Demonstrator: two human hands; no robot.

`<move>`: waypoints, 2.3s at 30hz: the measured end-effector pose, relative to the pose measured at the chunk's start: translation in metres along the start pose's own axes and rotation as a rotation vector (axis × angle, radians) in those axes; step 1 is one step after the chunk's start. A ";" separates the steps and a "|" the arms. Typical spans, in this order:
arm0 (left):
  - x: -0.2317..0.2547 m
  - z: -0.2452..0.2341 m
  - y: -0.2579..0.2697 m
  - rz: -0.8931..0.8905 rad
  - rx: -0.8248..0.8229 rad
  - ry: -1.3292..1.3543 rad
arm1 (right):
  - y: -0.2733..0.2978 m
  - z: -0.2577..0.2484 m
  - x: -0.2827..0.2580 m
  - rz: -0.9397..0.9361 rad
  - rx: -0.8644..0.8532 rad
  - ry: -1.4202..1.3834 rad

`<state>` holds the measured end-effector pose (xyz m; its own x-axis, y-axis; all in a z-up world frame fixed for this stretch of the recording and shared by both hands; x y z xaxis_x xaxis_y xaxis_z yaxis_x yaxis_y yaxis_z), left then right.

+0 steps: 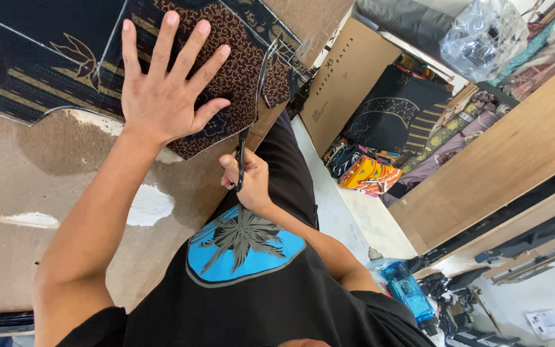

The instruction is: The person uses a handheld electric trimmer to cut a patterned fabric sheet on a wooden workbench, then switches to scissors to trim the edges. The person stacks the cut pieces and writes on a small paper note.

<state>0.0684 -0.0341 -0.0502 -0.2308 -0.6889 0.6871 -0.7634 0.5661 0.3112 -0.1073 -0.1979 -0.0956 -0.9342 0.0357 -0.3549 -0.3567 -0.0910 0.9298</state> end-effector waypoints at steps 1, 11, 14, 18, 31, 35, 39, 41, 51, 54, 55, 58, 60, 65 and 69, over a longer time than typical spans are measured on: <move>-0.002 0.004 0.002 -0.003 -0.009 -0.002 | 0.001 0.003 0.001 0.004 0.002 -0.022; -0.007 0.022 0.019 0.201 0.245 -0.372 | 0.001 0.025 0.000 -0.033 -0.049 -0.119; -0.008 0.024 0.021 0.204 0.254 -0.384 | -0.004 0.030 -0.003 -0.026 -0.056 -0.162; -0.007 0.024 0.022 0.190 0.235 -0.357 | -0.011 0.030 -0.011 -0.051 -0.018 -0.221; -0.007 0.022 0.020 0.191 0.241 -0.365 | -0.007 0.037 -0.016 -0.035 -0.004 -0.237; -0.007 0.022 0.021 0.189 0.238 -0.356 | -0.007 0.038 -0.011 -0.004 0.008 -0.249; -0.007 0.022 0.020 0.188 0.236 -0.341 | -0.010 0.041 -0.006 0.034 0.001 -0.308; -0.007 0.021 0.020 0.188 0.237 -0.348 | -0.013 0.044 -0.006 0.031 -0.008 -0.336; -0.006 0.020 0.021 0.176 0.229 -0.358 | -0.016 0.051 0.001 0.091 -0.060 -0.397; -0.007 0.021 0.021 0.173 0.226 -0.366 | -0.012 0.053 0.004 0.052 -0.115 -0.447; -0.008 0.021 0.022 0.175 0.230 -0.365 | -0.009 0.053 0.007 0.039 -0.128 -0.428; -0.005 0.019 0.023 0.226 0.314 -0.463 | 0.004 0.044 0.017 0.033 -0.167 -0.323; -0.005 0.021 0.024 0.226 0.320 -0.491 | 0.016 0.026 0.026 0.075 -0.182 -0.203; -0.002 0.012 0.024 0.202 0.335 -0.390 | 0.052 -0.042 0.012 -0.049 -0.172 0.085; 0.022 0.007 0.014 0.143 0.419 -0.321 | 0.068 -0.095 -0.016 -0.178 -0.086 0.102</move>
<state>0.0485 -0.0451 -0.0354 -0.4725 -0.7588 0.4483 -0.8707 0.4807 -0.1041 -0.1171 -0.2990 -0.0359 -0.8499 -0.0419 -0.5252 -0.5111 -0.1770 0.8411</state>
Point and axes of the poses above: each hand's wrist, its own y-axis away from the middle knuckle, its own z-axis out of the palm, x = y × z, the point moved 9 cm from there along -y, towards the middle knuckle, and after that the axes turned 14 degrees about z, right-handed, at the moved point
